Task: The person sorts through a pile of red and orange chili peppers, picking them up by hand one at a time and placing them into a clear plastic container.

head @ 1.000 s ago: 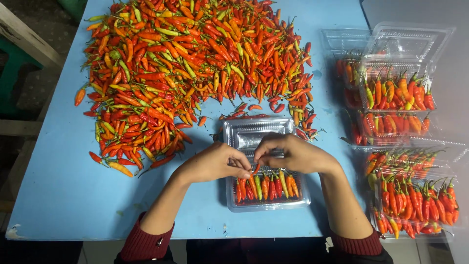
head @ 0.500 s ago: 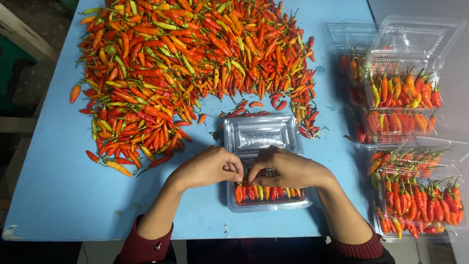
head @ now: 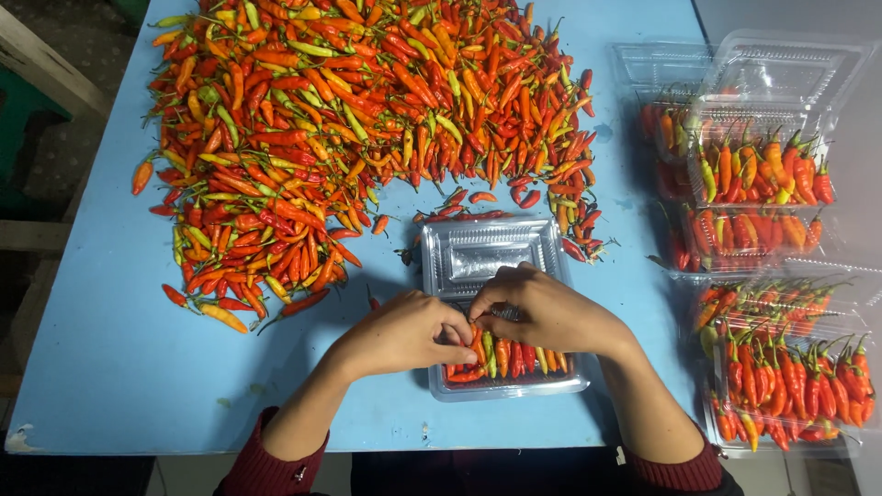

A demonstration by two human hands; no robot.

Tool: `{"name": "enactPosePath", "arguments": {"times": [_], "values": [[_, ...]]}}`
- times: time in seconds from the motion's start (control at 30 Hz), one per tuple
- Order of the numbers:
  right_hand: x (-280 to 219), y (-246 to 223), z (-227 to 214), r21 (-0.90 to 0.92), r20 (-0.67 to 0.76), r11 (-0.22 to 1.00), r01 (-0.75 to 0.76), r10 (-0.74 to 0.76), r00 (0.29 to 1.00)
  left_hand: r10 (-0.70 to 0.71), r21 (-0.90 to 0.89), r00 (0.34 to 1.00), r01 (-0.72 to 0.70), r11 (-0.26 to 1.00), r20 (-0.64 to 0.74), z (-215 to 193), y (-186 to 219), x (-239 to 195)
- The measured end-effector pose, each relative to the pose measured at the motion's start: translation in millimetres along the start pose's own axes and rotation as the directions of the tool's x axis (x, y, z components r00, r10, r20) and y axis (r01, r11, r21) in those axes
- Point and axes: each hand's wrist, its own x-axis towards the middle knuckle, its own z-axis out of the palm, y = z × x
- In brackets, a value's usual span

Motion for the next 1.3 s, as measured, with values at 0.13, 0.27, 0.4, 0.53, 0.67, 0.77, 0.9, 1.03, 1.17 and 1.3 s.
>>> {"name": "enactPosePath", "arguments": {"times": [0.13,0.27,0.4,0.53,0.67,0.77,0.9,1.03,1.17,1.3], "values": [[-1.6,21.1,1.0,0.0,-0.024,0.997,-0.074,0.074,0.997,0.025,0.06,0.999,-0.024,0.998,-0.027,21.3,6.5,4.9],[-6.7,24.6,-2.3,0.064,-0.105,0.996,-0.068,0.074,0.992,0.066,0.22,0.994,-0.046,0.974,-0.085,46.5,-5.8,16.0],[-9.3,22.7,-3.4,0.092,-0.128,0.992,-0.08,0.092,0.988,0.112,0.259,0.984,-0.074,0.963,-0.139,61.4,-12.4,19.2],[-15.7,26.3,-6.7,0.121,-0.136,0.988,-0.097,0.113,0.984,0.076,0.126,0.991,-0.063,0.99,-0.107,35.6,-1.2,7.2],[-17.8,27.1,-12.6,0.127,-0.1,0.986,-0.106,0.119,0.988,-0.039,-0.079,0.995,0.032,0.996,-0.091,3.8,5.3,-5.1],[-14.3,15.3,-7.6,0.129,0.003,0.99,-0.057,0.057,0.998,-0.05,-0.099,0.995,0.042,0.994,-0.082,5.4,4.2,-5.2],[-5.3,12.6,1.6,0.125,0.09,0.992,0.029,-0.041,0.995,-0.022,-0.033,0.996,0.019,0.999,-0.09,5.3,-4.0,2.2],[-1.9,2.8,4.6,0.146,0.16,0.989,-0.036,0.012,0.987,-0.054,-0.088,0.994,0.046,0.995,-0.098,5.7,-17.2,6.1],[5.3,9.8,14.3,0.1,0.166,0.993,0.068,-0.084,0.983,-0.07,-0.124,0.995,0.061,0.99,-0.067,-2.5,-20.9,6.6],[8.5,18.9,25.4,0.026,0.176,0.998,0.065,-0.069,0.982,-0.069,-0.111,0.994,0.06,0.992,-0.08,-1.5,-25.8,9.2]]}}
